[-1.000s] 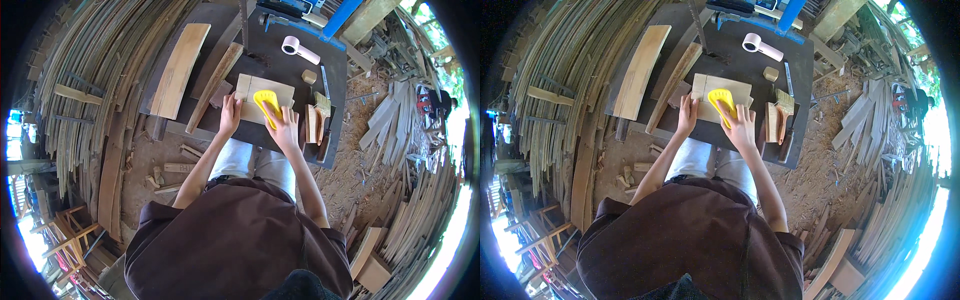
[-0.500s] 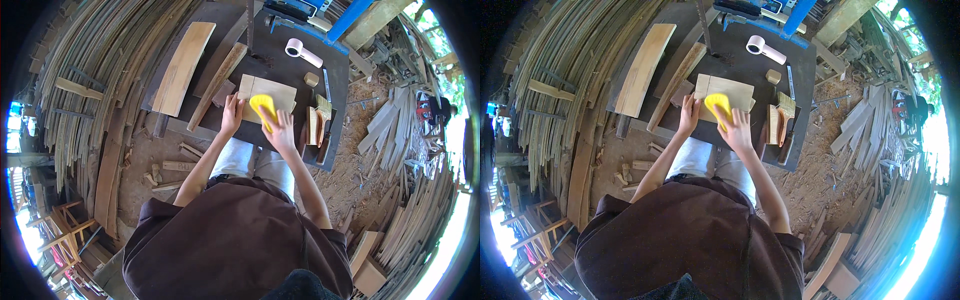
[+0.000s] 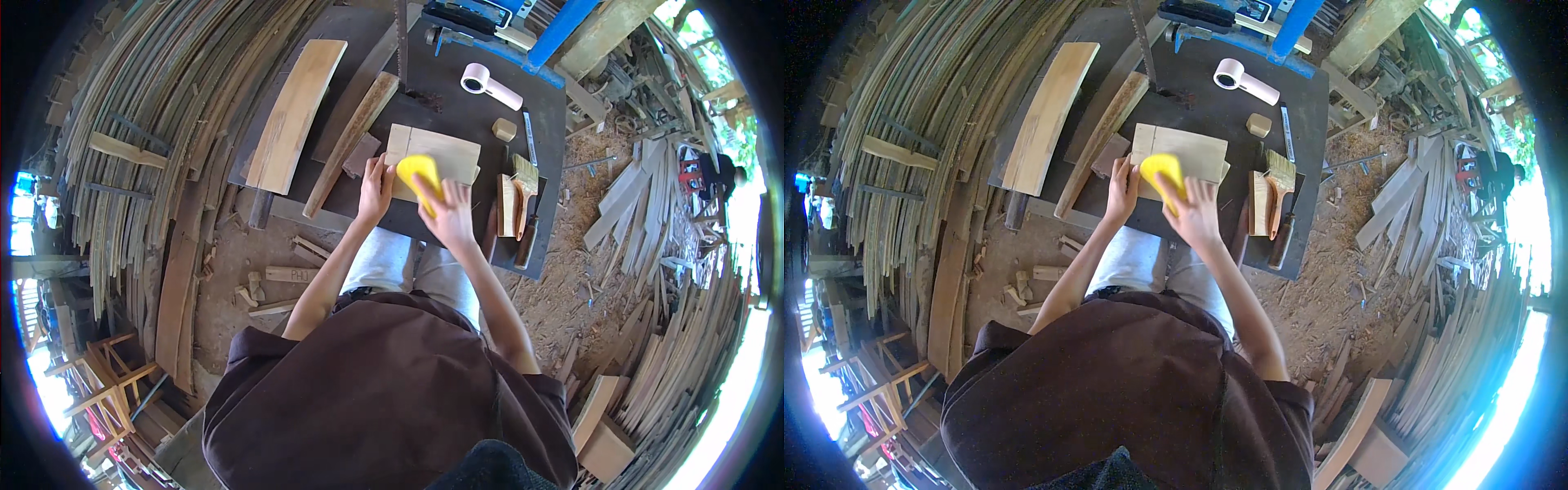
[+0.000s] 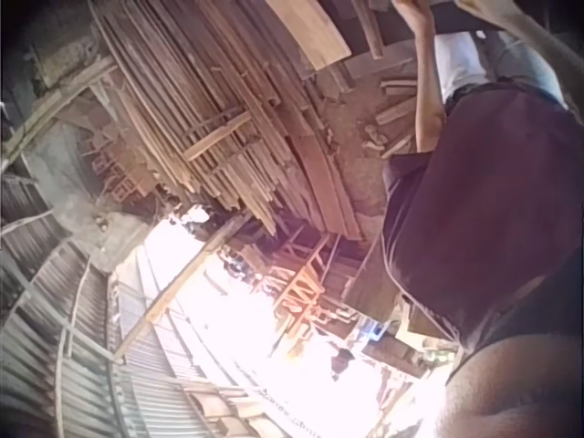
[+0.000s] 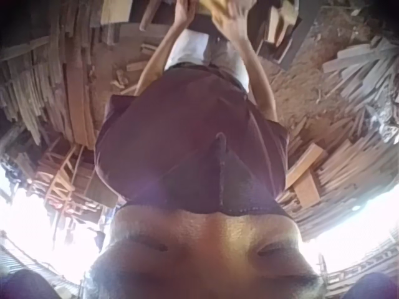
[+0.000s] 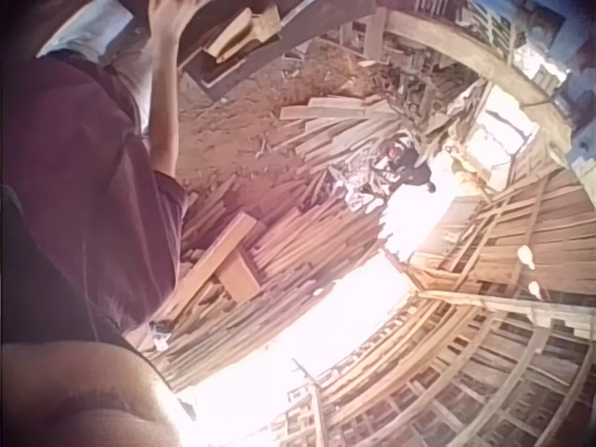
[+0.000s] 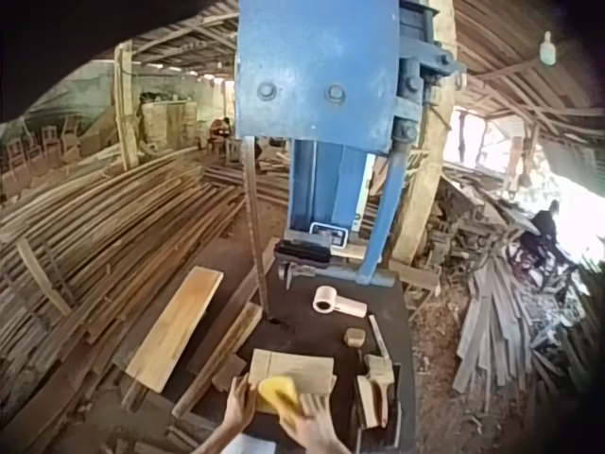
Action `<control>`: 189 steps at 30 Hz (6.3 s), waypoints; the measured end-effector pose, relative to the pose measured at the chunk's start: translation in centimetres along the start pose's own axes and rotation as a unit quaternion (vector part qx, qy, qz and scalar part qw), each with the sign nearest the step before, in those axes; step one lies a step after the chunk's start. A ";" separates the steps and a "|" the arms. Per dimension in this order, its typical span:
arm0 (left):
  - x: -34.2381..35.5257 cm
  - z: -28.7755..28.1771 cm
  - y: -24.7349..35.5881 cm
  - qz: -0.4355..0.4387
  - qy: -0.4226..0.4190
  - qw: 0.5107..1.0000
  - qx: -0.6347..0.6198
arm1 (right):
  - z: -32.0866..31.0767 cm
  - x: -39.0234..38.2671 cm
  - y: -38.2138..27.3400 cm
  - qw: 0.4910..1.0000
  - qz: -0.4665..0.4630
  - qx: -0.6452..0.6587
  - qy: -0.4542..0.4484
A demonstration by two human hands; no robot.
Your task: The person smooths a rectangular wooden plank on a workbench using a sanding block, then wipes the surface with a yellow sponge. They briefly inspect the plank and use a chisel to refine the edges and corners of the wood.
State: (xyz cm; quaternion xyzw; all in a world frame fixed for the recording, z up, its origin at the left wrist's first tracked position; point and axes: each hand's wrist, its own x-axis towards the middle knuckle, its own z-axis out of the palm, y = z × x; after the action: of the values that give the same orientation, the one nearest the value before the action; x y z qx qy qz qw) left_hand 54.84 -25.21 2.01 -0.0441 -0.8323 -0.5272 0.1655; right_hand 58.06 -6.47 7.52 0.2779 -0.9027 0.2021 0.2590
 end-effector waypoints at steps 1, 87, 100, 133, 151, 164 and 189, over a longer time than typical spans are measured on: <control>-0.1 0.0 0.0 0.004 0.003 1.000 0.000 | -0.1 -0.2 0.1 0.999 -0.033 -0.016 -0.007; -0.1 -0.2 -0.1 0.016 -0.018 1.000 0.014 | -1.0 0.5 1.2 0.998 0.030 -0.030 0.039; 0.2 -0.6 0.7 0.022 -0.034 0.999 0.019 | -3.3 -6.2 -1.6 0.992 0.101 -0.070 -0.022; 0.0 -0.5 0.5 0.010 -0.033 0.999 0.016 | -2.0 -5.6 -1.8 0.996 0.074 -0.039 0.016; 0.1 -0.4 0.2 0.015 -0.034 0.999 0.018 | -1.8 -4.5 -0.7 0.997 0.082 -0.011 0.008; 0.0 -0.1 0.0 0.006 -0.030 1.000 -0.004 | -1.1 -2.7 -1.8 0.996 0.085 0.010 0.005; -0.5 -0.4 0.2 -0.034 -0.025 0.994 -0.101 | -1.7 -0.5 -1.3 0.989 0.137 0.047 0.012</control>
State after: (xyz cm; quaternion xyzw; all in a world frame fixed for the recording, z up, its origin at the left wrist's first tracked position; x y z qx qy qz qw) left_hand 55.46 -25.42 2.19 -0.0452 -0.7798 -0.6125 0.1212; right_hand 59.82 -6.46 8.83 0.1612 -0.9186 0.2809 0.2266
